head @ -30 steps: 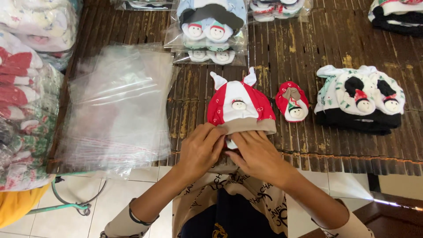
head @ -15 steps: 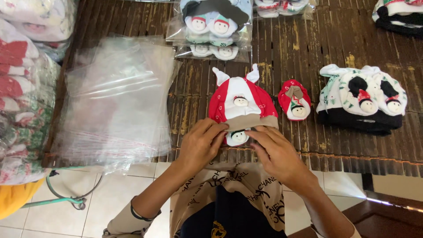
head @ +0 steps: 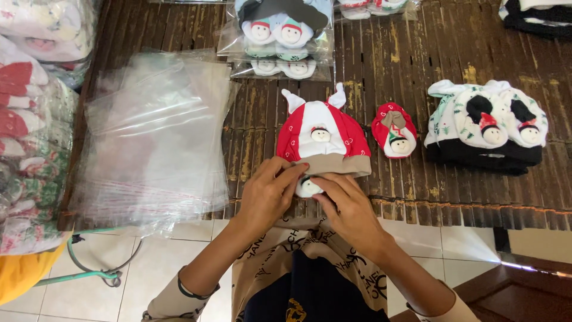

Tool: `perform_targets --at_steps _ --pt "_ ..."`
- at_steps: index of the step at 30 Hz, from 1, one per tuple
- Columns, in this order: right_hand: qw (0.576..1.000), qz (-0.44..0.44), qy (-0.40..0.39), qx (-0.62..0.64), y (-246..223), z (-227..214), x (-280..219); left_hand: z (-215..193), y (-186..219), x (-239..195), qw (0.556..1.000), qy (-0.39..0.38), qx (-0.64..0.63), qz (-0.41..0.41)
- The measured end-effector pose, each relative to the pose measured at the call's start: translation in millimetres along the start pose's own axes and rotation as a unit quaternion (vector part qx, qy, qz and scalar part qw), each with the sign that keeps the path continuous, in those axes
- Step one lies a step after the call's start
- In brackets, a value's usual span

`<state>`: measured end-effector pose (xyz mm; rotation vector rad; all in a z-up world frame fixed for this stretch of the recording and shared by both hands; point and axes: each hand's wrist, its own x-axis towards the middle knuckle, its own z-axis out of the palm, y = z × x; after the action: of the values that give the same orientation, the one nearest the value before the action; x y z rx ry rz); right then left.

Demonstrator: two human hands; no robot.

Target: Packaging baby hats and booties into clear plastic bags

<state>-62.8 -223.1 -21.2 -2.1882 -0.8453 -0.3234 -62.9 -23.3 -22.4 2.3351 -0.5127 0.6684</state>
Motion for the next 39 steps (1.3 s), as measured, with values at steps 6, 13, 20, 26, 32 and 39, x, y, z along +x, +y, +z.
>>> perform_targets --at_steps 6,13,20,26,32,39 --pt "0.988 0.085 -0.002 0.133 12 -2 -10 1 1 -1 0.998 -0.002 0.056 0.028" --pt "0.995 0.045 0.013 0.084 42 -49 -14 -6 5 16 0.994 -0.032 0.073 0.073" --pt "0.957 0.022 -0.014 -0.290 83 -84 -14 1 27 56 0.982 -0.131 0.041 0.130" --pt "0.929 -0.011 0.059 -0.365 116 -66 -2 40 17 64 0.950 -0.190 0.145 0.201" --pt "0.949 0.253 0.155 0.107 88 -79 -8 48 -12 87 0.959 -0.272 0.013 0.081" --pt "0.970 0.014 0.243 0.030 13 -57 -10 83 -61 83 0.917 -0.266 -0.262 -0.143"
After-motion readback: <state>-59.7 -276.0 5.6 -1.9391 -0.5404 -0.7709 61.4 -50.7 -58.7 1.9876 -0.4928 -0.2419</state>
